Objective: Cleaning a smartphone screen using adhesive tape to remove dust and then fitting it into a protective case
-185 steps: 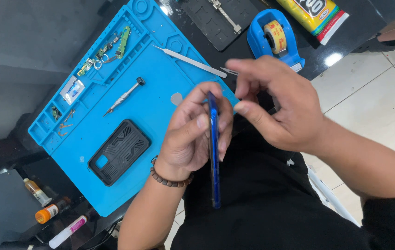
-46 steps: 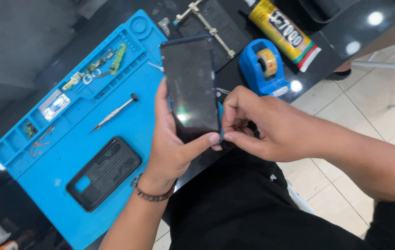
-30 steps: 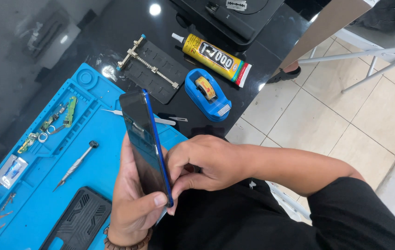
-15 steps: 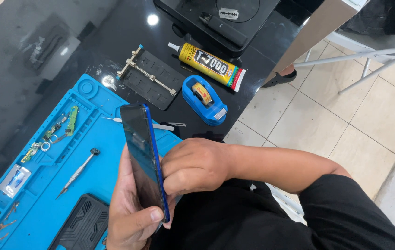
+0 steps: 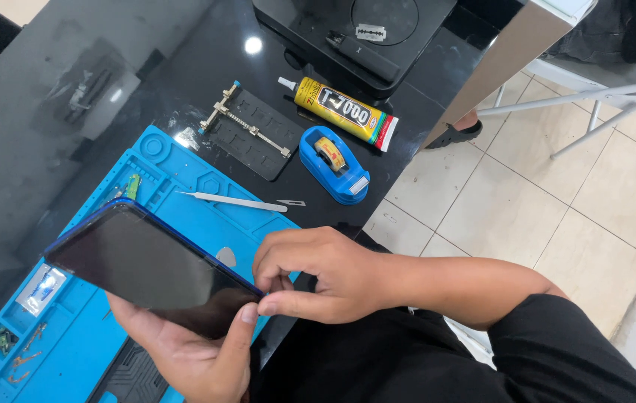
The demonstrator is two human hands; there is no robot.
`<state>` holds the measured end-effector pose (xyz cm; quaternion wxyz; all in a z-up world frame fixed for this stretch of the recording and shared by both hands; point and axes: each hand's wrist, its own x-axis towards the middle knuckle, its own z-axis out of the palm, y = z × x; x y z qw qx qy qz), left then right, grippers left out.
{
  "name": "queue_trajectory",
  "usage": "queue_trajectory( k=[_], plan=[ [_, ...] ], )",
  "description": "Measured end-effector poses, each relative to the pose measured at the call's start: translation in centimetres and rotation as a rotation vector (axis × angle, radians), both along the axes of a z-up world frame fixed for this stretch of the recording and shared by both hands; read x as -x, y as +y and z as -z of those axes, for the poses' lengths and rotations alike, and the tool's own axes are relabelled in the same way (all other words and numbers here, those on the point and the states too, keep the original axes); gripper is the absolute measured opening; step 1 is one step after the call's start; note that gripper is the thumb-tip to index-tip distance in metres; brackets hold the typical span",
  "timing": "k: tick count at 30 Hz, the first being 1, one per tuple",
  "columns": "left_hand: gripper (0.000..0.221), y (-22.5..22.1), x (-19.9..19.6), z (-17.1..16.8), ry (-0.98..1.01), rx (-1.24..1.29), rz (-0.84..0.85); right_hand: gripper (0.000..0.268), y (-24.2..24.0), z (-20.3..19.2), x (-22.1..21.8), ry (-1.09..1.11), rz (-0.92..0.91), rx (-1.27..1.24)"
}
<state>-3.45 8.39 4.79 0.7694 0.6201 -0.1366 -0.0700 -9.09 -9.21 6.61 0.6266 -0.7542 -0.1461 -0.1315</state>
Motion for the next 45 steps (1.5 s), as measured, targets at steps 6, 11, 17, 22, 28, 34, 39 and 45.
queue_trajectory(
  k=[6, 11, 17, 22, 28, 34, 39, 45],
  plan=[
    [0.097, -0.5, 1.3, 1.4, -0.011, 0.071, -0.267, 0.015, 1.8, 1.0, -0.2, -0.042, 0.082, 0.053],
    [0.097, -0.2, 1.7, 2.1, -0.034, 0.054, -0.280, 0.018, 2.0, 1.2, -0.5, -0.024, 0.039, 0.044],
    [0.087, 1.9, 1.3, 3.1, -0.141, 0.149, -0.040, 0.025, 3.2, 1.6, -1.3, 0.021, -0.013, 0.056],
    [0.069, 3.6, -0.3, 3.0, -0.159, 0.046, -0.002, 0.024, 3.4, 2.7, -1.7, 0.081, -0.057, 0.132],
    [0.055, 8.0, -3.2, 0.7, -0.036, 0.157, 0.087, 0.034, 1.3, 1.3, -2.4, -0.019, 0.112, 0.297],
    [0.078, 11.1, -5.9, -4.0, -0.040, -0.345, 0.438, 0.073, 3.9, -2.3, -5.7, -0.446, -0.102, 1.072],
    [0.090, 12.8, -8.0, -5.0, 0.024, -0.615, 0.310, 0.088, 5.5, -0.6, -9.3, -0.358, -0.287, 1.082],
    [0.084, 14.3, -9.8, -3.6, 0.010, -0.180, -0.038, 0.075, 8.4, 1.1, -11.9, -0.507, 0.068, 1.119]
  ],
)
